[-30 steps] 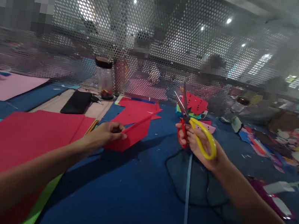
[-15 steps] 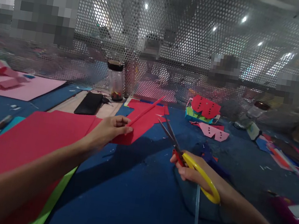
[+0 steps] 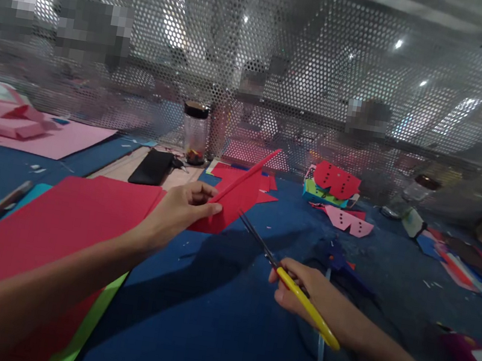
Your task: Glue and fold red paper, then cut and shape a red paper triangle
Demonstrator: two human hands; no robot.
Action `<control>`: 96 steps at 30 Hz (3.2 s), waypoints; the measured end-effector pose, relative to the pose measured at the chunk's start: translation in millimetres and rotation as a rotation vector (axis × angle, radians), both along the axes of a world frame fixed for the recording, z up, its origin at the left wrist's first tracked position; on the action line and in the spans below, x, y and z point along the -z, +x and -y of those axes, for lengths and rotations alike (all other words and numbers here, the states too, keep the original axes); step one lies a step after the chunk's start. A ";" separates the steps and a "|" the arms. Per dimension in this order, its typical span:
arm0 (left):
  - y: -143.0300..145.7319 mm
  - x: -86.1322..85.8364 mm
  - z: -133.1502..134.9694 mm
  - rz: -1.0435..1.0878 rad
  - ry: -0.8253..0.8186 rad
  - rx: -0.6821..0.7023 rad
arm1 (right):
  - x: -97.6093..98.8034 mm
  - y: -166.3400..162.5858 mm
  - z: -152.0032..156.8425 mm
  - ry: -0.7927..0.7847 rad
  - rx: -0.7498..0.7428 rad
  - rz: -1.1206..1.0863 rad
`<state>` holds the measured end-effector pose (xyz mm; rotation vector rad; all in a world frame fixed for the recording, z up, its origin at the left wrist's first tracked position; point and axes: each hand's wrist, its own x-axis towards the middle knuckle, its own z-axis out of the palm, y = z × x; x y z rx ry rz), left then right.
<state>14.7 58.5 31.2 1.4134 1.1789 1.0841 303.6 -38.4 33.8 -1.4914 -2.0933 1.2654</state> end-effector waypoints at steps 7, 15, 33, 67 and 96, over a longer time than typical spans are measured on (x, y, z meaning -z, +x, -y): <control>-2.8 2.4 -4.2 0.086 0.015 -0.011 | -0.6 -2.9 -2.3 -0.024 0.030 -0.015; 8.1 -1.5 9.8 0.071 -0.049 0.047 | -0.9 -7.7 0.3 -0.031 0.029 -0.030; 12.0 0.5 11.5 -0.011 -0.050 0.036 | 10.0 -7.4 0.0 -0.013 0.009 -0.037; 12.9 -4.4 16.6 -0.030 0.004 0.049 | 25.3 -6.3 0.9 -0.020 0.085 -0.053; 11.9 -5.7 17.6 -0.044 0.010 0.063 | 30.1 -3.2 -0.4 0.053 0.089 -0.006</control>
